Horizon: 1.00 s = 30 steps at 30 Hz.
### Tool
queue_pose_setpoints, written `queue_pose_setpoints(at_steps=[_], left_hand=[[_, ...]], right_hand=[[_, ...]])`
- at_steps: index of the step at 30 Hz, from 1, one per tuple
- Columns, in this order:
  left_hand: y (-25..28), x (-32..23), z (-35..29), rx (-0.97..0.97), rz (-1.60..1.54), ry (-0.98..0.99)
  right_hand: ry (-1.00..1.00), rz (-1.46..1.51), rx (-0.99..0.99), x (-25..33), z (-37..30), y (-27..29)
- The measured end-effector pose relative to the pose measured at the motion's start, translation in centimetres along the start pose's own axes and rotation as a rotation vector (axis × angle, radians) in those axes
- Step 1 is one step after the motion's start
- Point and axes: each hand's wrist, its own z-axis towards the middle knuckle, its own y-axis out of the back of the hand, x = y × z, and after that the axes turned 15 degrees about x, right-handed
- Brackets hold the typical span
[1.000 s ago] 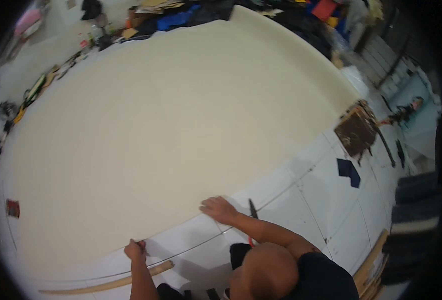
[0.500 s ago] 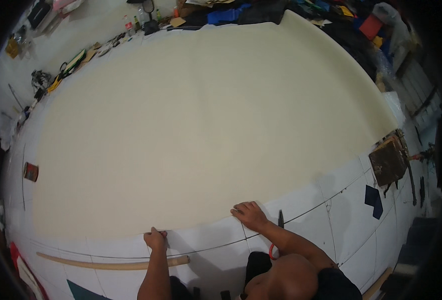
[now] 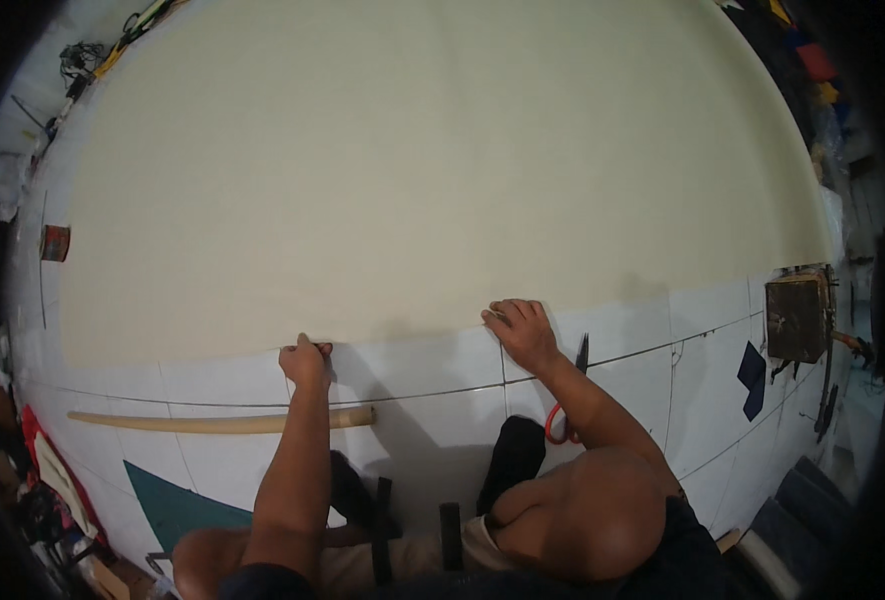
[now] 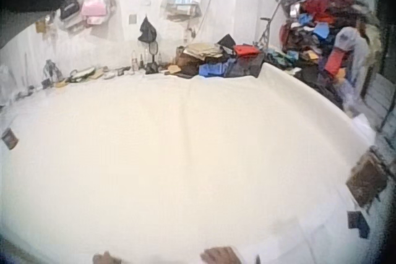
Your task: The person measures and cuts a large piece of off-white fabric on the floor using a wooden stick as a guide and scissors. They repeatedly align the stick, cut along it, and reposition the fabric to produce multiple rectangular pieces.
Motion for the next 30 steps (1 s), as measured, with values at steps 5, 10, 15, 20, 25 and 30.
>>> queue_pose_setpoints(at_steps=[5, 10, 15, 20, 25, 30], left_hand=[[0.0, -0.1, -0.2, 0.025, 0.075, 0.005], [0.0, -0.3, 0.0, -0.004, 0.101, 0.01], [2.7, -1.4, -1.3, 0.209, 0.446, 0.179], [2.6, -7.9, -10.6, 0.367, 0.655, 0.328], [4.2, -20.5, -21.4, 0.681, 1.177, -0.019], [7.4, -34.1, -30.1, 0.606, 1.214, 0.08]], right_hand=[[-0.033, 0.079, 0.044, 0.1, 0.4, 0.9], [-0.008, 0.068, 0.07, 0.0, 0.1, 1.7], [-0.032, 0.313, 0.191, 0.0, -0.4, 4.2], [-0.344, 0.527, 0.532, 2.0, -5.8, 12.4], [-0.731, 0.61, 0.851, 4.8, -15.9, 24.4], [-0.907, 0.799, 0.972, 10.4, -26.7, 38.0]])
